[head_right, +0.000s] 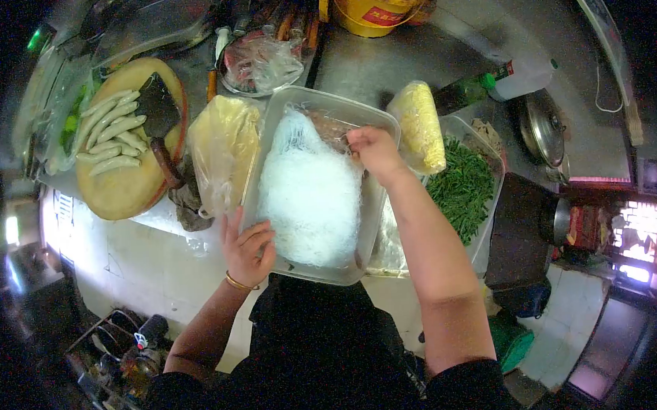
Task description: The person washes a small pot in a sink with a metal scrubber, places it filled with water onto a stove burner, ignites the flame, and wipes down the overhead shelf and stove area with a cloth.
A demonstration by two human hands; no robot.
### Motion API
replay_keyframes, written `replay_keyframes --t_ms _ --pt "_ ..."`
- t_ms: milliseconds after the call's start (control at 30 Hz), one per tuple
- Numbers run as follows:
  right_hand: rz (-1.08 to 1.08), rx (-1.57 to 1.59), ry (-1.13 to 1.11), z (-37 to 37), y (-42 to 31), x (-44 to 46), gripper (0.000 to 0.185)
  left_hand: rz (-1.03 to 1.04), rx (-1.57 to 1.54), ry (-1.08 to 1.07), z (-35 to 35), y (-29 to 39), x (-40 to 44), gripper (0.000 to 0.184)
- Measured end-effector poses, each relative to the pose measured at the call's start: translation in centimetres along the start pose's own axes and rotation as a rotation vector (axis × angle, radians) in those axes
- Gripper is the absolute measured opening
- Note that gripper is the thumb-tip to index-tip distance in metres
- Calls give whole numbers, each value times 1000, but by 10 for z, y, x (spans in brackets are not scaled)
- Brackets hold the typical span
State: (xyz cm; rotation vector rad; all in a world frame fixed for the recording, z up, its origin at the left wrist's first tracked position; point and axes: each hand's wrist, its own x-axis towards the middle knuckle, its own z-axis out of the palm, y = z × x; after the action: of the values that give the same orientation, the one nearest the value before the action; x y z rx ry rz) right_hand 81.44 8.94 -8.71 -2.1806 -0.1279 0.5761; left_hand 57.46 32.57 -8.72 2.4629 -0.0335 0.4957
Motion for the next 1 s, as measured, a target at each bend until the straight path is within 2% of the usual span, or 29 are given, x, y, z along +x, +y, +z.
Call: replay_keyframes --t_ms 33,133,233,333,433,533,633,833,933,1000 --pt "-74 -282 27 -1 -8 -5 22 2 -2 6 0 0 0 12" --pt "-59 -661 -171 4 -39 -20 29 5 -16 25 -1 0 0 10" --pt "48 -291 -340 6 -14 -14 37 2 -31 41 0 1 1 9" --pt "171 178 -320 14 -8 -25 39 -2 -28 51 -1 0 0 9" --pt "80 -171 -29 21 -22 -40 38 2 -32 54 -1 -1 0 8" --pt "-369 -679 291 23 -51 -68 38 2 -32 62 0 -1 1 7" --pt "-550 -625 417 23 -52 -80 39 3 -32 67 0 -1 0 7" --pt "-43 508 265 21 -32 -76 31 11 -57 72 -2 -1 0 7" --pt "-66 685 278 4 -38 -71 29 1 -47 86 -1 -1 -2 6" --pt "9 750 213 -6 -56 -75 30 -1 -45 101 1 -2 -1 6"
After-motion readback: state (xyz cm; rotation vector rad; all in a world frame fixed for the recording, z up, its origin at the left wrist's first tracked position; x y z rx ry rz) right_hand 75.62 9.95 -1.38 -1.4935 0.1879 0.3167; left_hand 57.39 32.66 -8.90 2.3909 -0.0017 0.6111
